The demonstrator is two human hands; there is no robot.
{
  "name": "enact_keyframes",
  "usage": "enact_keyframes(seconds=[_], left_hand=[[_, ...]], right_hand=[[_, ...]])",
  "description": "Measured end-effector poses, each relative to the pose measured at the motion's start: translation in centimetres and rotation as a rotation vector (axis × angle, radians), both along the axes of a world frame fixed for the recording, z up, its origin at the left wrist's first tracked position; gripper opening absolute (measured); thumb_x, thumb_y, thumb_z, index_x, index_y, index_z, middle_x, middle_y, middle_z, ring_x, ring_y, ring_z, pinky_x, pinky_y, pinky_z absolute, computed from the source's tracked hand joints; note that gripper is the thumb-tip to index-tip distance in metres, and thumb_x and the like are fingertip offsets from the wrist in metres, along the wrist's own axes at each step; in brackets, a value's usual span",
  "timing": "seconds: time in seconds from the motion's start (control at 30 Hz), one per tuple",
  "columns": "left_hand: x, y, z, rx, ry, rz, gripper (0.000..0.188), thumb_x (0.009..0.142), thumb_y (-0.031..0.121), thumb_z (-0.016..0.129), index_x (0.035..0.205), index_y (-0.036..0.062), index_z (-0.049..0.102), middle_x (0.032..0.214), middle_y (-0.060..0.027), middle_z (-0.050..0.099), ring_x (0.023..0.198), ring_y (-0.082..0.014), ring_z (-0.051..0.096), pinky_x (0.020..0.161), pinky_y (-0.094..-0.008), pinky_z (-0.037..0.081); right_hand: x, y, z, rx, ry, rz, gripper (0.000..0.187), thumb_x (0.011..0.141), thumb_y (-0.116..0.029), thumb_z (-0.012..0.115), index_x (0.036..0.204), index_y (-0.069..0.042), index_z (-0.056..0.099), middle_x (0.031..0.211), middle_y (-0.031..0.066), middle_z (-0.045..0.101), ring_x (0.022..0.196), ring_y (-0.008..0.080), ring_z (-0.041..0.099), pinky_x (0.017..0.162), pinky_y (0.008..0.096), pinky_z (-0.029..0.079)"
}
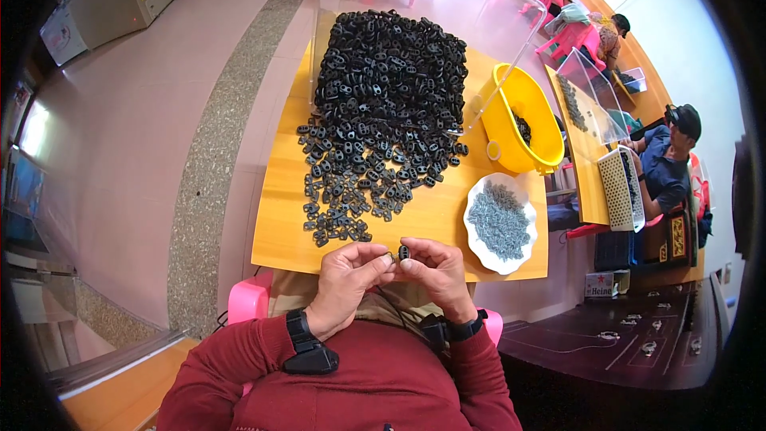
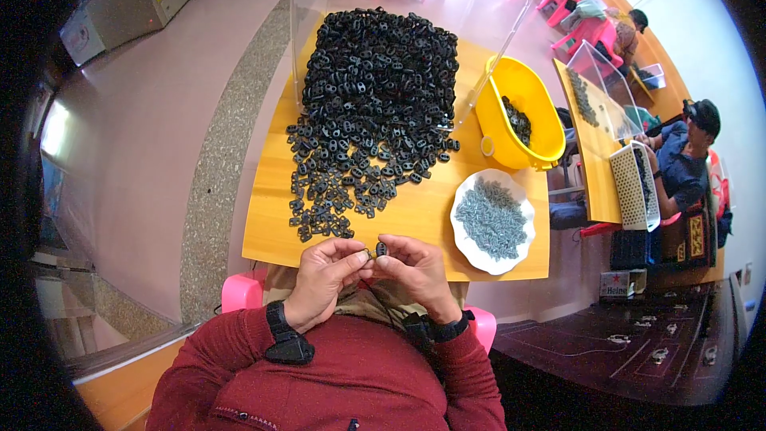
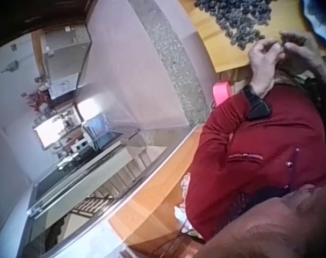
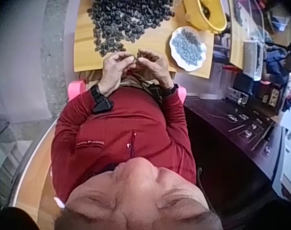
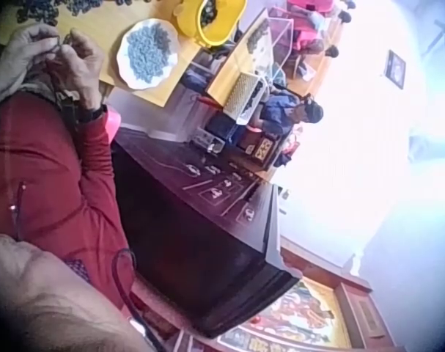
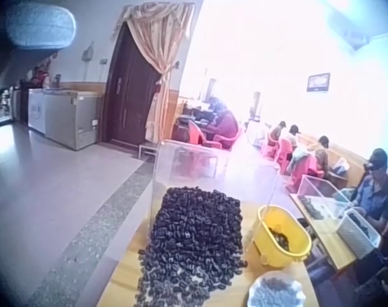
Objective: The person picks up a black plastic toggle and a metal spring by hand, inserts the spring into the toggle, and places the assembled unit onto the table.
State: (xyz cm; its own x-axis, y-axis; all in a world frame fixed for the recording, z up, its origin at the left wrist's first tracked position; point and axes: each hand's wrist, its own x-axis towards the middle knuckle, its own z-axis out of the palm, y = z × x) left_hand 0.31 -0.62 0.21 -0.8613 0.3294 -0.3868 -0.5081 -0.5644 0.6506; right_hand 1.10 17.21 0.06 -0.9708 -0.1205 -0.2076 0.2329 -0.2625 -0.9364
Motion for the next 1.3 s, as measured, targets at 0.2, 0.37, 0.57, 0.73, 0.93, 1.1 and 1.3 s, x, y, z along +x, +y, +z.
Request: enact_keyframes(seconds=[0.2, 0.37, 0.57, 0.73, 0.93, 1.1, 1.3], left_hand=[[-0.07, -0.04, -0.05, -0.009, -0.004, -0.020, 0.013, 0.088, 0.002, 0.062, 0.101, -0.0018, 0.061, 0.089, -0.0097, 0.066, 0.077, -0.0138, 0.065, 0.071, -0.0245, 0.056], [-0.08, -0.12, -0.27, -0.045, -0.003, -0.043, 0.013, 0.088, 0.002, 0.062, 0.100, -0.0022, 0.062, 0.089, -0.0097, 0.067, 0.076, -0.0138, 0.065, 0.071, -0.0247, 0.056], [-0.10, -0.06, 0.45, -0.020, 0.003, -0.047, 0.015, 0.088, 0.004, 0.063, 0.101, -0.0038, 0.062, 0.091, -0.0104, 0.067, 0.076, -0.0138, 0.066, 0.070, -0.0243, 0.055], [-0.09, -0.09, 0.47, -0.002, -0.002, -0.044, 0.017, 0.088, 0.005, 0.063, 0.102, -0.0054, 0.062, 0.091, -0.0113, 0.067, 0.077, -0.0150, 0.066, 0.070, -0.0246, 0.055], [-0.14, -0.09, 0.36, 0.009, 0.009, -0.073, 0.020, 0.088, 0.007, 0.064, 0.104, -0.0058, 0.061, 0.091, -0.0115, 0.067, 0.078, -0.0158, 0.066, 0.072, -0.0250, 0.055], [-0.17, -0.12, 0.38, 0.011, -0.005, -0.092, 0.021, 0.088, 0.007, 0.065, 0.105, -0.0059, 0.060, 0.092, -0.0115, 0.067, 0.079, -0.0162, 0.066, 0.072, -0.0249, 0.055], [-0.21, -0.14, 0.42, 0.013, -0.016, -0.103, 0.021, 0.088, 0.006, 0.064, 0.105, -0.0062, 0.060, 0.093, -0.0116, 0.067, 0.079, -0.0166, 0.067, 0.073, -0.0255, 0.056]], right_hand=[[0.00, 0.16, 0.28, -0.007, -0.005, 0.021, 0.031, 0.084, 0.004, 0.064, 0.115, 0.004, 0.061, 0.092, 0.0056, 0.064, 0.081, 0.0120, 0.064, 0.074, 0.0259, 0.056], [-0.07, 0.15, 0.66, 0.025, 0.032, 0.068, 0.030, 0.084, 0.004, 0.065, 0.114, 0.003, 0.062, 0.093, 0.0055, 0.064, 0.085, 0.0119, 0.063, 0.075, 0.0254, 0.056], [-0.05, 0.35, 0.61, 0.047, 0.069, 0.123, 0.032, 0.084, 0.005, 0.065, 0.115, 0.004, 0.061, 0.097, 0.0063, 0.063, 0.088, 0.0135, 0.063, 0.080, 0.0267, 0.054], [-0.06, 0.55, 0.49, 0.018, 0.067, 0.149, 0.032, 0.085, 0.005, 0.064, 0.116, 0.004, 0.061, 0.098, 0.0067, 0.063, 0.089, 0.0151, 0.063, 0.081, 0.0278, 0.053], [-0.11, 0.92, 0.17, 0.057, 0.076, 0.166, 0.031, 0.086, 0.004, 0.063, 0.117, 0.004, 0.060, 0.098, 0.0067, 0.062, 0.088, 0.0182, 0.066, 0.079, 0.0284, 0.054], [-0.24, 0.78, 0.77, 0.026, 0.036, 0.172, 0.030, 0.086, 0.003, 0.062, 0.116, 0.005, 0.060, 0.097, 0.0070, 0.062, 0.086, 0.0196, 0.067, 0.078, 0.0282, 0.055], [-0.23, 0.82, 0.91, 0.017, 0.018, 0.171, 0.031, 0.085, 0.004, 0.062, 0.116, 0.006, 0.059, 0.097, 0.0073, 0.062, 0.086, 0.0190, 0.067, 0.078, 0.0281, 0.055]])
